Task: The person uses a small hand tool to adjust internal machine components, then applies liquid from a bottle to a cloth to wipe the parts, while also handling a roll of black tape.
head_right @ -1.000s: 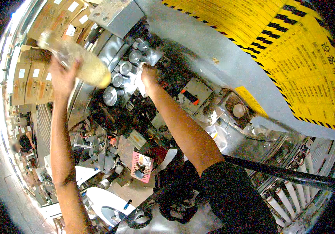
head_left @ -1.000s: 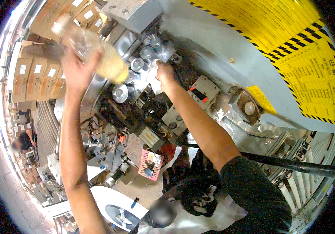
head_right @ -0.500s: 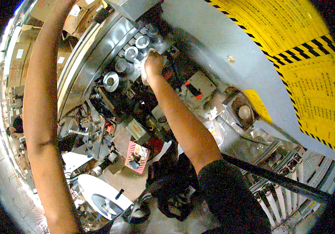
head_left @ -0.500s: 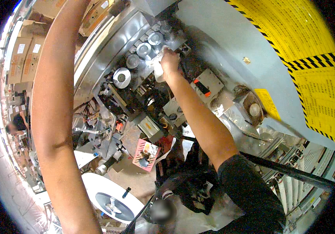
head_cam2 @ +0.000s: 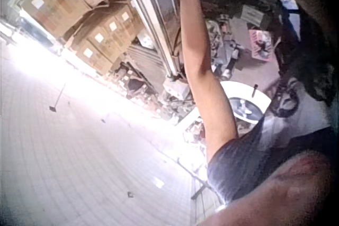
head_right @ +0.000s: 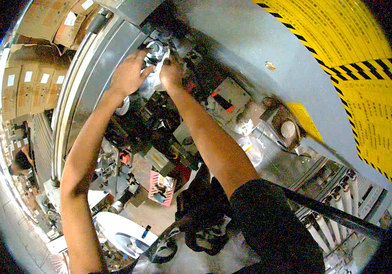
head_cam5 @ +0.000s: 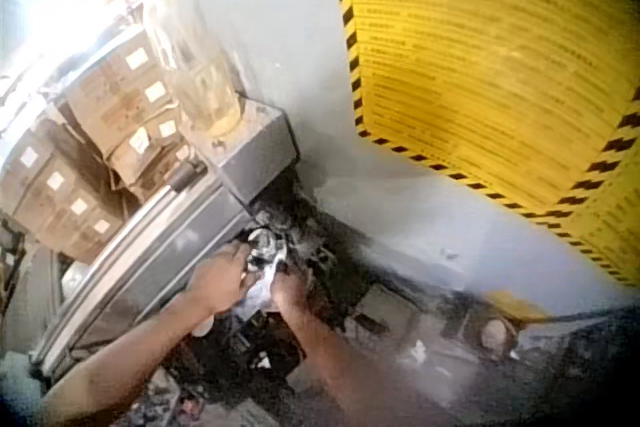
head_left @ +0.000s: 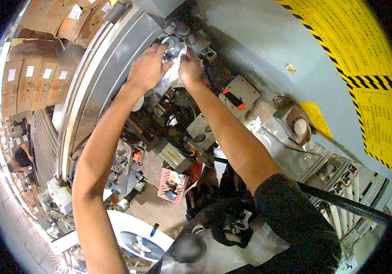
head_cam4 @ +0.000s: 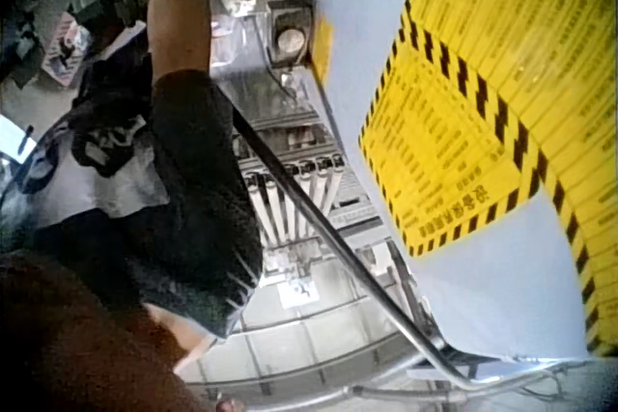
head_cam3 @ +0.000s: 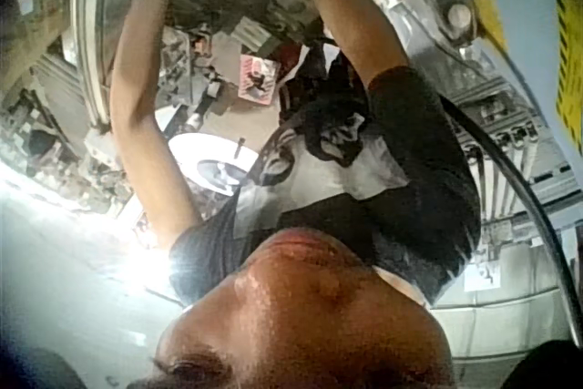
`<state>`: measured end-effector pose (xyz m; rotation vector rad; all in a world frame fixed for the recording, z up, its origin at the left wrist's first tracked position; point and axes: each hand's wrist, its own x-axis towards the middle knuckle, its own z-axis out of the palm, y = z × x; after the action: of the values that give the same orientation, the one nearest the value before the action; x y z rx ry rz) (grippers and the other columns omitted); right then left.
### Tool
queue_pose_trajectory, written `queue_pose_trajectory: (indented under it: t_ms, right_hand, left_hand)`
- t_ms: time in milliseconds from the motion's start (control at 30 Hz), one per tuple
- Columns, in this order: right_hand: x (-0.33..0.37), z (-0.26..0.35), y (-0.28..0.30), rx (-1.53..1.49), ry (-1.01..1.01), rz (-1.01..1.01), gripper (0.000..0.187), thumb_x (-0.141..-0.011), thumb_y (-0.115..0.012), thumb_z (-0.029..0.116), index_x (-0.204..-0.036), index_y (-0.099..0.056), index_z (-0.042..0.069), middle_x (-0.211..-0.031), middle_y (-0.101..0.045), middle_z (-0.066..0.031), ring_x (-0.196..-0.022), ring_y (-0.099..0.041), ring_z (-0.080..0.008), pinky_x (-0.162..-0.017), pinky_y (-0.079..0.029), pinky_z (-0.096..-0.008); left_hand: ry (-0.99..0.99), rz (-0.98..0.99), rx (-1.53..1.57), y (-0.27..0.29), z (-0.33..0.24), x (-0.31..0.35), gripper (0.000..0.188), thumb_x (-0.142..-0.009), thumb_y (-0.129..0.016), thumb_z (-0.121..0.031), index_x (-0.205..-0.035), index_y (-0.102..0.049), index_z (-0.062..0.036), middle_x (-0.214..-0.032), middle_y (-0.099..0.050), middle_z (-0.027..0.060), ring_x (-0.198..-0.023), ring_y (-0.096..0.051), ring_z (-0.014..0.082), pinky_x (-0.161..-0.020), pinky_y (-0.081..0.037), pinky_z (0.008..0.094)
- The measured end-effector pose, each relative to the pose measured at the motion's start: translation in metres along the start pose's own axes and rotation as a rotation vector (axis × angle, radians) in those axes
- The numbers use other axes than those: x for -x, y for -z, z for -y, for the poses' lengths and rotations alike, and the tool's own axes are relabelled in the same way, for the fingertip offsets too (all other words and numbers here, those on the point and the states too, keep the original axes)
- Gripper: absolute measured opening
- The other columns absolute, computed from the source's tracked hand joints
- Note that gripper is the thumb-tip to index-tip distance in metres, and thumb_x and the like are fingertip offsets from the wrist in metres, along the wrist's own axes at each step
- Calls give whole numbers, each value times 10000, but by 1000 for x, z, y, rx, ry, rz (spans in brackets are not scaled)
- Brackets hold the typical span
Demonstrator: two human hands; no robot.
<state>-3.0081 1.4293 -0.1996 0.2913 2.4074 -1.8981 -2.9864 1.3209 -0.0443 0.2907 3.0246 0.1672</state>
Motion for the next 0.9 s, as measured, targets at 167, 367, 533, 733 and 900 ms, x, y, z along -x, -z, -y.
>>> queue_pose_trajectory:
  t_ms: [167,367,533,733,900]
  right_hand:
    - [11,25,19,-13,-104,68,364,-984,-536,269,-1218,-679,31,-1187,-671,-292,-1140,-611,-489,-1006,-470,-497]
    - [-2,-4,13,111,24,32,325,-1001,-521,218,-1266,-672,106,-1164,-694,-260,-1079,-652,-487,-952,-510,-530]
    - [2,10,20,136,-21,138,316,-983,-565,170,-1285,-659,175,-1137,-705,-239,-1058,-657,-479,-932,-520,-531]
    - [2,6,13,171,234,-28,370,-922,-598,91,-1285,-606,19,-1185,-654,-279,-1088,-629,-479,-972,-503,-545]
    - [2,3,0,108,337,-111,439,-887,-629,68,-1312,-569,-21,-1198,-624,-295,-1093,-613,-497,-968,-502,-551]
  left_hand:
    - [-65,-63,-124,-45,31,-29,601,-937,-708,-356,-1402,-518,-27,-1276,-612,205,-1203,-609,387,-994,-523,484]
    - [-91,-80,-199,-58,31,-55,644,-947,-662,-477,-1329,-542,27,-1244,-637,207,-1167,-631,388,-980,-536,472]
    - [173,-115,-344,-70,9,-57,814,-934,-527,-720,-1186,-584,53,-1114,-676,251,-1076,-679,403,-916,-567,463]
    - [-136,-18,-146,-53,40,-53,738,-909,-717,-456,-1440,-497,7,-1372,-578,200,-1269,-586,387,-1023,-525,484]
    - [-128,-17,-155,-52,44,-58,601,-967,-642,-453,-1384,-552,-31,-1329,-603,213,-1206,-606,410,-964,-539,509]
